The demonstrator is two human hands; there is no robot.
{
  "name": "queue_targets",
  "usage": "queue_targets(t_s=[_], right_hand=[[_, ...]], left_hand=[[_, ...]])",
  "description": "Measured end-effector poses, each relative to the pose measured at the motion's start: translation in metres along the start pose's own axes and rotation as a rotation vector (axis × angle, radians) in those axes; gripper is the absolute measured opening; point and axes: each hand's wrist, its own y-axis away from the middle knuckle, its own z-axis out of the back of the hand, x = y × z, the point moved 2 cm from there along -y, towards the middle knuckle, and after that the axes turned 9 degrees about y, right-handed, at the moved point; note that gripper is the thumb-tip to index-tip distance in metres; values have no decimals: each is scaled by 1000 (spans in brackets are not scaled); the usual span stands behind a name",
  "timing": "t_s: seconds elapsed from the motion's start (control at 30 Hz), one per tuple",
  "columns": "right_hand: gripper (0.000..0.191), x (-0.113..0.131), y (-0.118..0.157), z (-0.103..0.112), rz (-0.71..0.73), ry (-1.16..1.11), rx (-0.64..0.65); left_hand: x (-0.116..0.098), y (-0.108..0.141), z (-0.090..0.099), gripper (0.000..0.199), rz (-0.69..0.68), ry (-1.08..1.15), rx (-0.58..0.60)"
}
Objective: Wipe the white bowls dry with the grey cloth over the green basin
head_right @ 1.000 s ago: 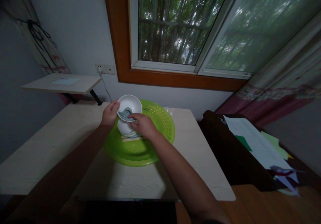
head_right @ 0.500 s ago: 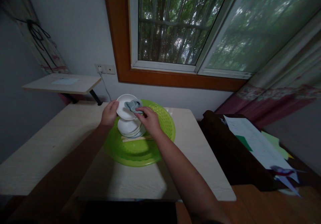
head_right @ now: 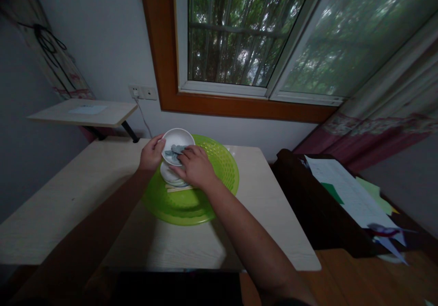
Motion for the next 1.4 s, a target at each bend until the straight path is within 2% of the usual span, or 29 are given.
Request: queue_targets(t_s=[0.1,0.23,0.37,0.57,0.73,0.93,1.2,1.27,1.4], right_hand=[[48,3,1,-5,53,20,26],[40,5,0,-15,88,32,99],[45,5,0,-20,35,31,141],[60,5,0,-17,16,4,122],[52,7,-1,-15,-15,1,118],[41,9,-3,-20,-3,52,113],[33,4,-2,-18,62,-12,6],[32,3,-2,-16,87,19,-13],[27,-1,-2,-12,125,110,-47]], left_hand=[[-1,0,2,52,0,-24,-30],[-2,1,1,52,12,-42,-18],[-3,2,-1,51,-1,-35,21],[-1,1,0,49,-39,-13,36],[-3,3,-2,49,-71,6,70],[-6,4,-3,47,-94,-14,49],[4,1,1,47,-106,39,70],[9,-1,2,48,-91,78,76],[25,-6,2,56,16,301,132]])
